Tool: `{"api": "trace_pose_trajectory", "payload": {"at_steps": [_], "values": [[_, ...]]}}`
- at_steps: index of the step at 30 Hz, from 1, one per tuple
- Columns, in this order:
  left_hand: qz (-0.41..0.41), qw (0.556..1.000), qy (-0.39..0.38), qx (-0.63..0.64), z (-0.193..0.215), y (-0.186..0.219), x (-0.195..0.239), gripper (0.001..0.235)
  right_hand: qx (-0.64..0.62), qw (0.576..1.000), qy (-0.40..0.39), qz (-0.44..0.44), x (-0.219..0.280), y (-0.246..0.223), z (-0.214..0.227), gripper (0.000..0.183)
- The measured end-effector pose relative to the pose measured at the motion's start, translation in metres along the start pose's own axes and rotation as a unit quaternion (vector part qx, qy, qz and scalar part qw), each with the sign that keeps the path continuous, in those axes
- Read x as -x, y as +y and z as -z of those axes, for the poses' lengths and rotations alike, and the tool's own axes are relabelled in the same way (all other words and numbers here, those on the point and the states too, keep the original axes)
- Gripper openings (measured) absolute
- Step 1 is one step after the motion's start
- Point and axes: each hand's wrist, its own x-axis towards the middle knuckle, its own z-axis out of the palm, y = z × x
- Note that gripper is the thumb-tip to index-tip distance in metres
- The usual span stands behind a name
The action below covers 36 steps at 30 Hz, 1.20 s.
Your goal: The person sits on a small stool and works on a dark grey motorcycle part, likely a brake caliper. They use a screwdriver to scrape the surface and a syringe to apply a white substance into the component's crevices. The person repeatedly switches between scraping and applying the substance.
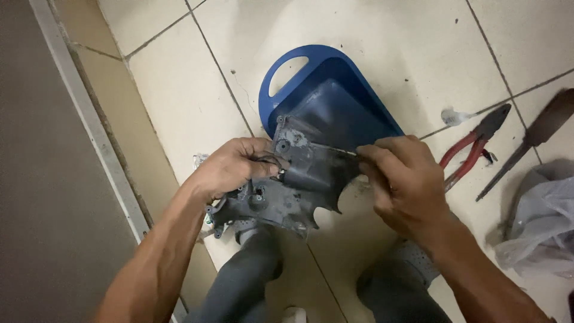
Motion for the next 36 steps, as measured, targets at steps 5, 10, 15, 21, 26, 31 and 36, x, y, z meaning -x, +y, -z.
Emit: {"api": "trace_pose_trajectory", "payload": {"at_steps": [5, 10, 15, 21, 26, 31, 36], "values": [[-0.004, 1.0, -0.011, -0.009, -0.002, -0.001, 0.001, 0.019, 0.017, 0.999, -0.011, 0.029, -0.008, -0.003, 0.002, 0.019], [-0.002, 0.999, -0.009, -0.033, 0.001, -0.014, -0.002, 0.016, 0.043, 0.996, -0.024, 0.07, -0.012, -0.001, 0.006, 0.017], [0.011, 1.0, 0.018, -0.023, -0.002, 0.0, -0.002, 0.018, -0.054, 0.996, 0.02, -0.067, 0.0, 0.01, 0.019, 0.017], [0.07, 0.996, 0.054, -0.016, -0.002, -0.002, 0.0, 0.032, -0.012, 0.954, 0.032, -0.298, 0.036, 0.065, -0.019, 0.015], [0.103, 0.992, 0.07, -0.012, -0.007, 0.012, 0.005, 0.03, 0.087, 0.958, -0.057, -0.266, 0.045, 0.096, -0.052, 0.021], [0.129, 0.988, 0.076, -0.036, -0.016, 0.034, 0.012, 0.028, 0.213, 0.968, -0.08, -0.105, 0.086, 0.146, -0.084, 0.008], [0.159, 0.981, 0.103, -0.038, -0.02, 0.046, 0.018, 0.027, 0.324, 0.945, -0.03, 0.031, 0.105, 0.175, -0.098, 0.015]]}}
